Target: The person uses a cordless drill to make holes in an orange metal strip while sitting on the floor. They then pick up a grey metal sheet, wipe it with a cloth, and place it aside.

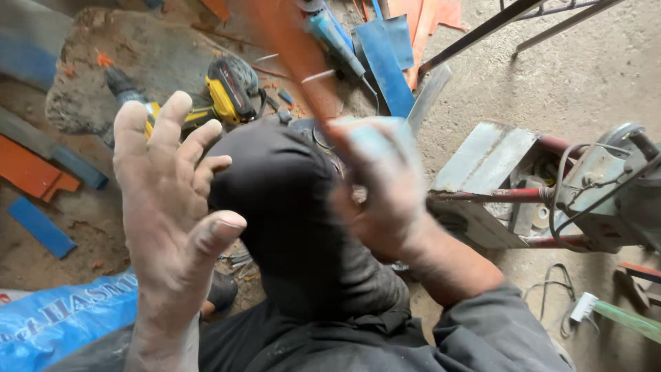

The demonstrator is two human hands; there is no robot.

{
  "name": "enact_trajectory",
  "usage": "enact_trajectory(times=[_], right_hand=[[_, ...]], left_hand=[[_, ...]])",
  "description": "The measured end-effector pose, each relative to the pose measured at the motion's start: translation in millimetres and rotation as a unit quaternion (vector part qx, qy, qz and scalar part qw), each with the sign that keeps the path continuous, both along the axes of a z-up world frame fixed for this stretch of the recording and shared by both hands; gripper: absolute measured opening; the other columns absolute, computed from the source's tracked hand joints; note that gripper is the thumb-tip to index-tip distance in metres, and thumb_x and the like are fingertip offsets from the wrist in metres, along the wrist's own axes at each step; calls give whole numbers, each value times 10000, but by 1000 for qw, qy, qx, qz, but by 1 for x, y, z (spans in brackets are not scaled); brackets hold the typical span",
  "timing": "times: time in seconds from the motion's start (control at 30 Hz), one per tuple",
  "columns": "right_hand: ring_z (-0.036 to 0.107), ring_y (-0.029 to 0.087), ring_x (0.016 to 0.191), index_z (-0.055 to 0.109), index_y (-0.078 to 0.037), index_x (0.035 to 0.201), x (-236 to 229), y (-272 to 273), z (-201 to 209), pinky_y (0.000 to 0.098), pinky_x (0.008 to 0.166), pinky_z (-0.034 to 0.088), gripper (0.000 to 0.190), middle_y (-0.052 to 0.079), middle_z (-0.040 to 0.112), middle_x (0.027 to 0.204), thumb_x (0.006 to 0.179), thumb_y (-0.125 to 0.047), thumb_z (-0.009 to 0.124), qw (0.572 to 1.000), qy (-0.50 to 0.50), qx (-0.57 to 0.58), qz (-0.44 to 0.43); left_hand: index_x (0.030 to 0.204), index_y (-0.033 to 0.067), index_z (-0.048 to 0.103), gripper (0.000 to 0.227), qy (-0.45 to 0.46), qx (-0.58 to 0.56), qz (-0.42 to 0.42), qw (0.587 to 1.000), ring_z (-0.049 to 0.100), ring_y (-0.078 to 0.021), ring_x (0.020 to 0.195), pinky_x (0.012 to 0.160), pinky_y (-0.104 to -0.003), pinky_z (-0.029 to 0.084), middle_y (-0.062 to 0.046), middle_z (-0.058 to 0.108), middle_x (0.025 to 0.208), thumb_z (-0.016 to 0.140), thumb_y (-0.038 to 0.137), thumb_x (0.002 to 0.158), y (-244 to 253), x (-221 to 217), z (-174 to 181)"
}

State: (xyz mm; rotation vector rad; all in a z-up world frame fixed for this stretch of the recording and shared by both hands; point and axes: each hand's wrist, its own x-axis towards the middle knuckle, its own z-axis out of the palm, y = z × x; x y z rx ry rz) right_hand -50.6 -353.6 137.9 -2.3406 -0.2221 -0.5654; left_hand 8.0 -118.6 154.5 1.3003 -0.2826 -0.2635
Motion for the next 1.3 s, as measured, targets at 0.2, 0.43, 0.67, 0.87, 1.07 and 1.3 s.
enact_trajectory(times=[0.2,0.43,0.67,0.87,1.07,1.3], right_hand=[[629,361,1140,542,6,1377,28,9,-2,437,985,562,539,184,590,1295,908,-42,803,967,-1,91,238],[579,415,1197,605,-30,1319,123,-147,-243,467,1046,473,532,216,600,1264,814,-88,763,943,148,-26,-296],[473,478,1295,298,10,1531,91,-235,-400,556,1050,417,1078,283,408,1488,690,-233,927,900,318,-163,-249],[437,492,1322,214,-20,1617,119,-245,-418,520,1099,394,1222,307,403,1459,668,-253,948,867,365,-131,-315],[534,341,1312,302,-17,1596,98,-264,-391,441,1138,470,1047,206,511,1403,769,-188,920,935,232,94,-252],[572,219,1236,369,-18,1592,167,-254,-238,336,1119,509,791,107,535,1400,920,-54,784,996,44,70,-31]], left_hand=[[1593,30,122,1093,27,-77,92,992,519,-281,1296,1139,-451,460,-141,463,1472,853,445,893,-38,25,9],[1527,32,210,820,64,-115,227,965,505,-276,1230,1079,-440,441,-143,467,1419,702,385,975,22,25,-20],[1462,35,297,560,129,-194,338,912,490,-272,1164,1019,-429,423,-146,471,1366,551,325,1056,101,5,-60],[1406,37,372,370,164,-412,359,822,478,-269,1108,967,-419,407,-148,474,1320,421,274,1127,184,7,-103],[1435,80,466,401,203,-389,140,888,506,-238,1037,960,-396,421,-116,524,1215,454,352,1140,223,33,-79],[1411,89,478,791,127,-305,213,919,547,-235,920,841,-408,495,-103,553,1075,595,697,920,190,33,-55]])
